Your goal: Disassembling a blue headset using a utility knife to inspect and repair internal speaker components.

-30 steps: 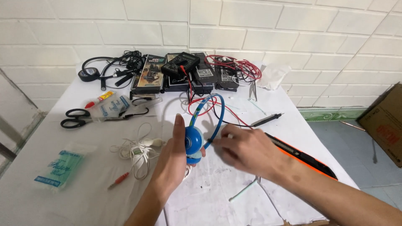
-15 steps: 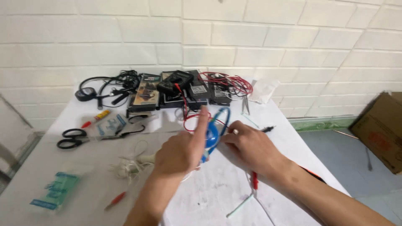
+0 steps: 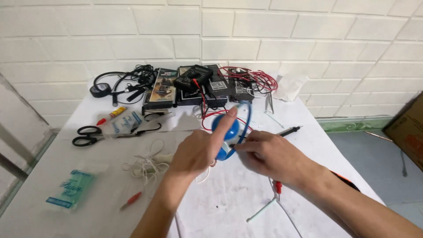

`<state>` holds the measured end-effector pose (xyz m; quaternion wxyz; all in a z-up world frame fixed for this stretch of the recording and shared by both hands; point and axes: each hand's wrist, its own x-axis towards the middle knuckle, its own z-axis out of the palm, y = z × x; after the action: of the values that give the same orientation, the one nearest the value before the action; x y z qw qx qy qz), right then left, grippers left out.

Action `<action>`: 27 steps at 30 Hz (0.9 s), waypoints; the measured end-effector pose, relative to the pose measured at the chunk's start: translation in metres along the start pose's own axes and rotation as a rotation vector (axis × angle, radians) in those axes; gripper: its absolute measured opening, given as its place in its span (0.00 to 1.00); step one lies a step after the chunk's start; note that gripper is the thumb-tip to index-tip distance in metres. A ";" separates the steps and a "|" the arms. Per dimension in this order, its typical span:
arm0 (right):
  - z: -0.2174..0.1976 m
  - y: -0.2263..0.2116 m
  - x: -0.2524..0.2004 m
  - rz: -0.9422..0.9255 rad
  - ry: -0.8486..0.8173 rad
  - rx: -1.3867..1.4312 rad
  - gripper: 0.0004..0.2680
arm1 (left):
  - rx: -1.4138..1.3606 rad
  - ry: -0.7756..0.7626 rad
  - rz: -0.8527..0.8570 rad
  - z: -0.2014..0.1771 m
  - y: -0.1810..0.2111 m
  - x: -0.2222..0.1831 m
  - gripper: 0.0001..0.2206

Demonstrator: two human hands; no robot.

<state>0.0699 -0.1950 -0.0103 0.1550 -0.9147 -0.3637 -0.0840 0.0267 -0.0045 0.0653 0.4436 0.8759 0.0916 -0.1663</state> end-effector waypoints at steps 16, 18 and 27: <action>0.002 0.017 -0.005 -0.119 0.015 0.276 0.06 | 0.384 0.262 -0.033 0.022 0.017 -0.017 0.48; 0.013 0.021 -0.005 -0.171 0.033 0.314 0.03 | 0.298 0.390 0.069 0.024 0.014 -0.016 0.43; 0.004 0.033 -0.008 -0.213 0.005 0.387 0.08 | -0.188 0.347 0.428 0.045 -0.016 0.023 0.22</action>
<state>0.0872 -0.2208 -0.0234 0.3187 -0.8241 -0.4672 -0.0306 0.0340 -0.0315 0.0200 0.5255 0.8457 -0.0058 0.0924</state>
